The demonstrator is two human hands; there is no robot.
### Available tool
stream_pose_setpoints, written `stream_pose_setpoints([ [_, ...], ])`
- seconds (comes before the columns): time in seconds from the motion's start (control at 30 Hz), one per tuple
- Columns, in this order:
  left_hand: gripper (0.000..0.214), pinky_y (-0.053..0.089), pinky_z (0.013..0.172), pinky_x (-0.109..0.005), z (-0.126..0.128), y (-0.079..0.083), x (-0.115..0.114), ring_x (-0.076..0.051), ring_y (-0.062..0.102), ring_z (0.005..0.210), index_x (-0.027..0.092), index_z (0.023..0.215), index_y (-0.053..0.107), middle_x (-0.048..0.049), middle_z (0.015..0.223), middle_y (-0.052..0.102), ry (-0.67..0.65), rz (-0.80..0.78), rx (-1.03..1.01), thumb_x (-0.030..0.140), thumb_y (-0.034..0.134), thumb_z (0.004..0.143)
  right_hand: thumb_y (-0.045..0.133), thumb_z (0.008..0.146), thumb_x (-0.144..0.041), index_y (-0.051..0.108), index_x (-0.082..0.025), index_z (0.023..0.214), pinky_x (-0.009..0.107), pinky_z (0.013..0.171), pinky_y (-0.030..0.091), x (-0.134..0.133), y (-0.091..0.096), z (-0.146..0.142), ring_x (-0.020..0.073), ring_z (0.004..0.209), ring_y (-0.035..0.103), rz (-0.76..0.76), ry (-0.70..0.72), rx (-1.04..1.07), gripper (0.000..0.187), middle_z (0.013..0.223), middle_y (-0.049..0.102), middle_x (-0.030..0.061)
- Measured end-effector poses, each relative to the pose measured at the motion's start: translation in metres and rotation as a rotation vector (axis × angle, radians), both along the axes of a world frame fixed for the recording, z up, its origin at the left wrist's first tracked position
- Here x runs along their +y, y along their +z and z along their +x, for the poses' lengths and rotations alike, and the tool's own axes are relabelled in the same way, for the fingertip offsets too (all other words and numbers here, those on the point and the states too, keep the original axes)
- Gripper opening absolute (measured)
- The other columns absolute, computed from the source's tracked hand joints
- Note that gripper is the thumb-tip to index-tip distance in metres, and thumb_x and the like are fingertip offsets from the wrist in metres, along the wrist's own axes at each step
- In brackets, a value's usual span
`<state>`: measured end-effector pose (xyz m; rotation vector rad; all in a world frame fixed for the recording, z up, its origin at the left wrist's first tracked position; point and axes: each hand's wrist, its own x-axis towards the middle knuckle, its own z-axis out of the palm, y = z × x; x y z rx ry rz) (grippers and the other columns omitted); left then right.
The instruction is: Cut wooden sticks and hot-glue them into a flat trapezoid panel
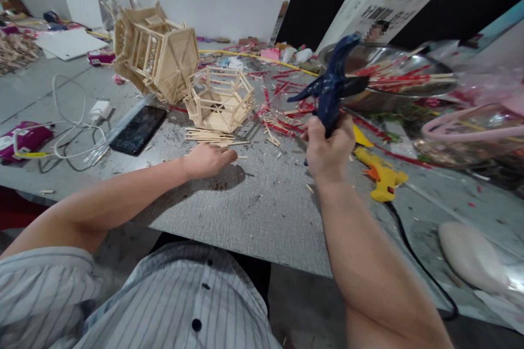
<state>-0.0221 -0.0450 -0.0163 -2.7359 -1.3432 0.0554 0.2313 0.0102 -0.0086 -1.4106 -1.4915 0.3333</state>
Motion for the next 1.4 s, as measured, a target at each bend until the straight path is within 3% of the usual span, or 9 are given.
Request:
stream_pose_setpoints([
  [0.13, 0.034, 0.037, 0.059, -0.029, 0.001, -0.001, -0.001, -0.019, 0.07, 0.085, 0.019, 0.124, 0.063, -0.0092, 0.106, 0.075, 0.023, 0.002, -0.08, 0.025, 0.036, 0.104, 0.063, 0.058, -0.042, 0.051, -0.024, 0.074, 0.035, 0.057, 0.049, -0.007, 0.009, -0.018, 0.0154, 0.056, 0.053, 0.105, 0.082, 0.564, 0.027, 0.071, 0.056, 0.0005],
  [0.27, 0.035, 0.04, 0.062, -0.029, 0.001, -0.002, 0.0, -0.021, 0.07, 0.083, 0.016, 0.122, 0.063, -0.0118, 0.101, 0.076, 0.087, 0.024, -0.098, 0.033, 0.037, 0.105, 0.063, 0.052, -0.033, 0.047, -0.023, 0.06, 0.04, 0.07, 0.055, -0.01, 0.012, -0.024, 0.0216, 0.073, 0.065, 0.046, 0.18, 0.719, 0.02, 0.081, 0.065, 0.0062],
  [0.43, 0.04, 0.048, 0.075, -0.033, -0.003, -0.006, 0.005, -0.026, 0.07, 0.098, 0.014, 0.128, 0.062, -0.0162, 0.11, 0.075, 0.189, 0.08, -0.189, 0.038, 0.039, 0.105, 0.056, 0.051, -0.033, 0.039, -0.026, 0.063, 0.044, 0.069, 0.052, -0.014, 0.014, -0.017, 0.03, 0.082, 0.067, -0.229, 0.242, 0.655, 0.022, 0.072, 0.063, 0.007],
  [0.67, 0.063, 0.048, 0.073, -0.03, -0.002, -0.001, 0.006, -0.023, 0.07, 0.086, 0.013, 0.153, 0.043, -0.01, 0.087, 0.075, 0.39, 0.032, -0.432, 0.047, 0.052, 0.101, 0.055, 0.056, -0.035, 0.043, -0.027, 0.06, 0.041, 0.063, 0.047, -0.028, 0.018, -0.017, 0.0155, 0.042, 0.043, -0.423, 0.55, 0.547, 0.016, 0.048, 0.043, -0.0043],
  [0.87, 0.037, 0.042, 0.066, -0.026, -0.005, 0.004, 0.009, -0.017, 0.068, 0.077, 0.018, 0.115, 0.072, -0.0077, 0.089, 0.076, 0.279, 0.0, -0.516, 0.045, 0.052, 0.101, 0.061, 0.055, -0.034, 0.044, -0.027, 0.057, 0.036, 0.054, 0.043, -0.036, 0.019, -0.026, 0.0164, 0.038, 0.047, -0.495, 0.725, 0.551, 0.019, 0.042, 0.044, -0.0061],
  [1.03, 0.037, 0.041, 0.067, -0.027, -0.005, 0.006, 0.009, -0.018, 0.067, 0.078, 0.016, 0.103, 0.073, -0.0078, 0.086, 0.075, 0.328, -0.03, -0.511, 0.043, 0.047, 0.103, 0.065, 0.057, -0.039, 0.057, -0.025, 0.069, 0.041, 0.062, 0.052, -0.029, 0.01, -0.029, 0.0221, 0.057, 0.062, -0.488, 0.594, 0.503, 0.02, 0.066, 0.065, 0.0007],
  [1.13, 0.038, 0.04, 0.066, -0.028, -0.001, 0.009, 0.005, -0.019, 0.066, 0.076, 0.016, 0.096, 0.072, -0.0078, 0.083, 0.073, 0.332, -0.053, -0.479, 0.044, 0.046, 0.103, 0.058, 0.062, -0.041, 0.064, -0.029, 0.083, 0.05, 0.077, 0.054, -0.03, 0.009, -0.033, 0.0301, 0.086, 0.07, -0.527, 0.673, 0.508, 0.025, 0.093, 0.074, 0.0049],
  [1.23, 0.039, 0.04, 0.065, -0.028, 0.004, 0.01, 0.002, -0.019, 0.065, 0.074, 0.017, 0.096, 0.072, -0.0073, 0.079, 0.071, 0.319, -0.099, -0.464, 0.046, 0.046, 0.103, 0.051, 0.064, -0.043, 0.067, -0.035, 0.092, 0.056, 0.084, 0.052, -0.036, 0.013, -0.039, 0.0339, 0.114, 0.064, -0.48, 0.71, 0.509, 0.032, 0.106, 0.074, 0.0061],
  [1.4, 0.04, 0.04, 0.063, -0.029, 0.01, 0.011, -0.003, -0.021, 0.066, 0.073, 0.018, 0.097, 0.07, -0.0073, 0.076, 0.071, 0.247, -0.141, -0.407, 0.049, 0.046, 0.102, 0.046, 0.06, -0.044, 0.067, -0.036, 0.11, 0.056, 0.083, 0.051, -0.044, 0.019, -0.046, 0.0348, 0.116, 0.063, -0.487, 0.666, 0.507, 0.055, 0.107, 0.073, 0.0078],
])
